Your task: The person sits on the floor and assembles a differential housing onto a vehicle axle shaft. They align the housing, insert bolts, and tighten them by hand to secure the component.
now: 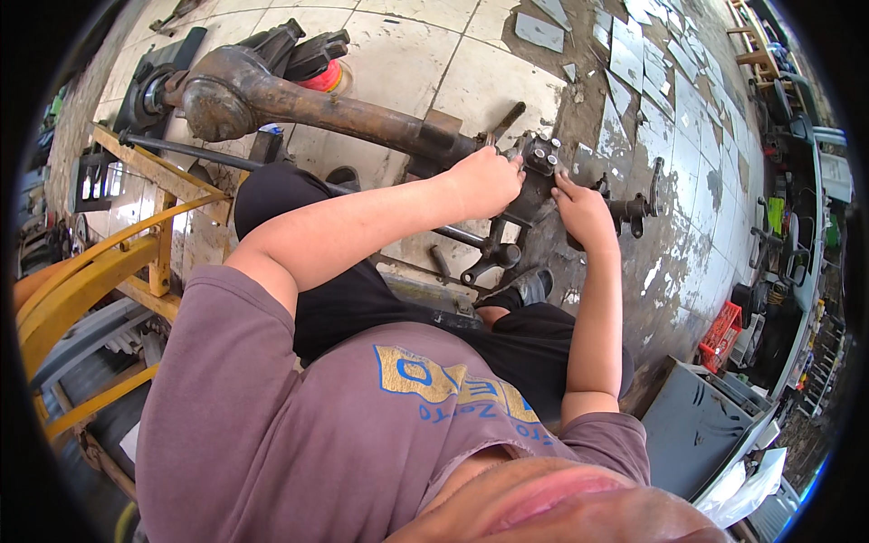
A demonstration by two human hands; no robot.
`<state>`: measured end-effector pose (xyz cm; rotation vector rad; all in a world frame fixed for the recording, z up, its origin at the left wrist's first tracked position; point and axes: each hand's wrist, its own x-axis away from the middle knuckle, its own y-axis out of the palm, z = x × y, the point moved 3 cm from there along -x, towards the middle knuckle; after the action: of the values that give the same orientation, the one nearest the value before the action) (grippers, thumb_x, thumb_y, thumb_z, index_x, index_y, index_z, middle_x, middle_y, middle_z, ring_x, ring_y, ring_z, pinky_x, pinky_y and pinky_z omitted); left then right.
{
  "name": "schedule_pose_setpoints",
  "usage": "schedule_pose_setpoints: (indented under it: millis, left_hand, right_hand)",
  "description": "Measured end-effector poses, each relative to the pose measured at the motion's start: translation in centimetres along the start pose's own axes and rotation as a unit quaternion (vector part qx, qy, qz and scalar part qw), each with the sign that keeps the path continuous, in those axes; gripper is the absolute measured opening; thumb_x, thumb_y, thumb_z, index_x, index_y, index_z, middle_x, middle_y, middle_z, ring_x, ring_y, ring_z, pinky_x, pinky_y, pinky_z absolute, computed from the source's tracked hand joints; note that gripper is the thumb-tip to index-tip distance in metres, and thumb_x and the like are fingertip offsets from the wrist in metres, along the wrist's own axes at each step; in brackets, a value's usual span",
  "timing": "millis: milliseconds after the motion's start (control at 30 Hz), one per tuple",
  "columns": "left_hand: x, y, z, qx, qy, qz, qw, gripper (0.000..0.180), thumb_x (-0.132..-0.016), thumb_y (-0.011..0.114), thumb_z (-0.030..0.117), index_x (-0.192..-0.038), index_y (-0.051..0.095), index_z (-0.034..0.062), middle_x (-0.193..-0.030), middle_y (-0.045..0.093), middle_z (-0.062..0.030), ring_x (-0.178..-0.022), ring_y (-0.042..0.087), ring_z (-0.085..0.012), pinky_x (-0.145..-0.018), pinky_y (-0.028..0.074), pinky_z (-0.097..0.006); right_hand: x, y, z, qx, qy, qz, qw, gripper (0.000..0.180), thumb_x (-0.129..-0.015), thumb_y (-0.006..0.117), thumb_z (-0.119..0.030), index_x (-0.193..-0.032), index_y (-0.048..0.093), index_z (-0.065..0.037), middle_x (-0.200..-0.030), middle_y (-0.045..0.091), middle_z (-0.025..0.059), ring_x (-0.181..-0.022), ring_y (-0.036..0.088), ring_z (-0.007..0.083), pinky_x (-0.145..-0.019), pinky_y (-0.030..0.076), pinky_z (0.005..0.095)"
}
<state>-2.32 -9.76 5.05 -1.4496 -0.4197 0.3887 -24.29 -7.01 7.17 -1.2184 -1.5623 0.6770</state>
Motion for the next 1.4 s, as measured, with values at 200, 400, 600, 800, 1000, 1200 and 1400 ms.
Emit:
schedule_pose_setpoints:
  millis: [200, 400, 600, 800, 1000, 1200, 1400]
  left_hand:
    - [0.1, 0.2, -0.2, 0.002, -0.009, 0.006, 1.000, 0.058, -0.095, 0.075, 0.033, -0.142, 0.070, 0.0000, -0.148, 0.068, -0.0220, -0.107, 0.077, -0.0246, -0.094, 0.056, -0.039]
    - [0.0, 0.2, -0.3, 0.014, -0.004, 0.015, 1.000, 0.057, -0.094, 0.076, 0.032, -0.141, 0.070, 0.0001, -0.147, 0.069, -0.0217, -0.108, 0.077, -0.0251, -0.093, 0.057, -0.039]
    - [0.1, -0.2, -0.3, 0.010, 0.003, 0.013, 1.000, 0.057, -0.094, 0.075, 0.032, -0.141, 0.070, 0.0002, -0.147, 0.068, -0.0215, -0.108, 0.077, -0.0253, -0.093, 0.057, -0.040]
    - [0.2, -0.3, -0.3, 0.007, 0.000, 0.005, 1.000, 0.059, -0.094, 0.076, 0.032, -0.143, 0.068, -0.0006, -0.147, 0.068, -0.0227, -0.108, 0.077, -0.0257, -0.094, 0.057, -0.039]
    - [0.0, -0.3, -0.3, 0.013, 0.003, 0.005, 1.000, 0.059, -0.093, 0.077, 0.032, -0.142, 0.069, -0.0004, -0.145, 0.069, -0.0226, -0.108, 0.077, -0.0257, -0.094, 0.056, -0.040]
    - [0.1, -0.5, -0.2, 0.007, 0.009, 0.018, 1.000, 0.057, -0.093, 0.077, 0.032, -0.140, 0.070, -0.0001, -0.144, 0.069, -0.0219, -0.107, 0.076, -0.0258, -0.094, 0.056, -0.040]
    - [0.3, -0.7, -0.2, 0.013, -0.002, 0.010, 1.000, 0.056, -0.094, 0.075, 0.031, -0.141, 0.069, 0.0002, -0.146, 0.068, -0.0218, -0.108, 0.076, -0.0256, -0.097, 0.055, -0.040]
  right_hand:
    - [0.0, 0.2, -0.7, -0.018, -0.015, 0.029, 0.999, 0.045, -0.107, 0.058, -0.029, -0.146, 0.068, -0.008, -0.155, 0.061, 0.0133, -0.133, 0.064, 0.0382, -0.113, 0.051, 0.0469]
    - [-0.4, 1.3, -0.1, -0.004, -0.026, 0.058, 0.998, 0.045, -0.108, 0.057, -0.033, -0.145, 0.069, -0.011, -0.150, 0.065, 0.0150, -0.129, 0.067, 0.0390, -0.110, 0.053, 0.0490]
    - [-0.4, 1.4, -0.1, -0.010, -0.029, 0.079, 0.996, 0.046, -0.108, 0.060, -0.030, -0.146, 0.067, -0.005, -0.151, 0.063, 0.0185, -0.132, 0.065, 0.0406, -0.114, 0.050, 0.0441]
    - [-0.2, 1.2, 0.0, -0.018, -0.027, 0.048, 0.998, 0.048, -0.107, 0.056, -0.034, -0.147, 0.067, -0.009, -0.155, 0.062, 0.0122, -0.131, 0.065, 0.0391, -0.111, 0.052, 0.0490]
    - [-0.5, 2.5, -0.1, -0.003, -0.031, 0.127, 0.991, 0.046, -0.107, 0.055, -0.034, -0.147, 0.068, -0.013, -0.154, 0.063, 0.0116, -0.130, 0.066, 0.0391, -0.111, 0.053, 0.0484]
    - [-0.4, 1.8, 1.0, -0.016, -0.013, 0.062, 0.998, 0.047, -0.106, 0.057, -0.038, -0.145, 0.071, -0.015, -0.143, 0.069, 0.0162, -0.131, 0.066, 0.0401, -0.112, 0.051, 0.0489]
    - [0.4, -3.6, 2.1, 0.006, 0.048, 0.152, 0.987, 0.045, -0.110, 0.058, -0.032, -0.147, 0.067, -0.009, -0.151, 0.065, 0.0195, -0.138, 0.062, 0.0405, -0.117, 0.048, 0.0407]
